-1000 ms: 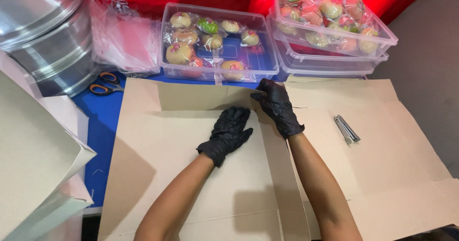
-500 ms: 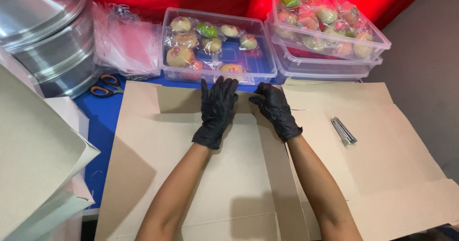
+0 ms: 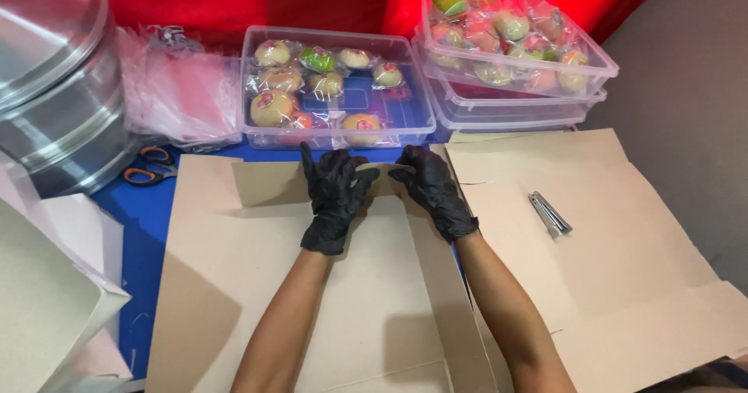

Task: Assembling a cardboard pastry box by folding and tucking the flaps and then stapling the corners.

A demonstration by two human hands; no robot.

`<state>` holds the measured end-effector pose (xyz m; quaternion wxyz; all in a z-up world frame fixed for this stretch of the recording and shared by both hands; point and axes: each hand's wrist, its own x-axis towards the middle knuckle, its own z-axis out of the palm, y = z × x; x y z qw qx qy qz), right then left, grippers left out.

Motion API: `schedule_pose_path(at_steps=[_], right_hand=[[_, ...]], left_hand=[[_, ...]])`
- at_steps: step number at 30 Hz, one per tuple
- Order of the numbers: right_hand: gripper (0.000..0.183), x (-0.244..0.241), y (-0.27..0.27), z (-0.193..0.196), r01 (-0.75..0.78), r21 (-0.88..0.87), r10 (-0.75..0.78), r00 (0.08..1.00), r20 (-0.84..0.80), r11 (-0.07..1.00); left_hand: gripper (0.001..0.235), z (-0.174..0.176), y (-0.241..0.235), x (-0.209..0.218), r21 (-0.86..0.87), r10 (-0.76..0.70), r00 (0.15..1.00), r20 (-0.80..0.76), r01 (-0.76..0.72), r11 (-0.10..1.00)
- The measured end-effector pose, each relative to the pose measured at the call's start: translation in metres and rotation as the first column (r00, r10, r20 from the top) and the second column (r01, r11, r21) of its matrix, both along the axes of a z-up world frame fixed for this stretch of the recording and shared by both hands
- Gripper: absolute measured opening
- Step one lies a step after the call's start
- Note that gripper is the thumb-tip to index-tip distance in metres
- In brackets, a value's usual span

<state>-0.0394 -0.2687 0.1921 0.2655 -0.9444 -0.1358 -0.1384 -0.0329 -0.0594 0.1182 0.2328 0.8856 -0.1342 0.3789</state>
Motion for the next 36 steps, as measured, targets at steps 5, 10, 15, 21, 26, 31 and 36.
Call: schedule_pose_path(at_steps=[5,10,15,21,26,31,36], right_hand=[[0.023,0.001,-0.018,-0.001,-0.004,0.114,0.01,0.998,-0.058,0.994],[0.047,-0.013,-0.144,0.018,0.115,0.294,-0.13,0.991,0.032,0.949],[0.076,-0.053,-0.265,-0.016,0.44,-0.483,-0.599,0.762,-0.244,0.757],[0.057,-0.068,-0.262,-0.011,0.466,-0.47,-0.65,0.654,-0.388,0.75],[0.039,-0.054,-0.18,0.004,0.401,0.193,-0.348,0.901,-0.258,0.896],[0.048,0.04,-0.149,-0.066,0.468,0.748,0.539,0.824,-0.176,-0.471],[0.047,0.003,-0.028,0.014,0.499,0.819,0.57,0.774,-0.275,-0.283]], left_hand=[[0.024,0.025,0.002,-0.021,-0.132,-0.115,0.989,0.093,0.127,0.983],[0.027,-0.009,-0.007,-0.007,-0.037,0.039,0.999,-0.015,-0.04,0.999],[0.021,0.001,-0.006,-0.007,-0.16,-0.031,0.986,0.163,0.058,0.985],[0.02,-0.013,-0.01,0.004,-0.206,-0.09,0.984,0.155,0.121,0.971],[0.023,-0.019,-0.005,0.014,-0.178,-0.135,0.983,0.126,0.156,0.972],[0.013,-0.008,0.001,0.007,-0.055,-0.196,0.975,0.107,0.202,0.978],[0.019,-0.022,-0.001,0.015,0.0,-0.177,0.984,0.024,0.177,0.984]])
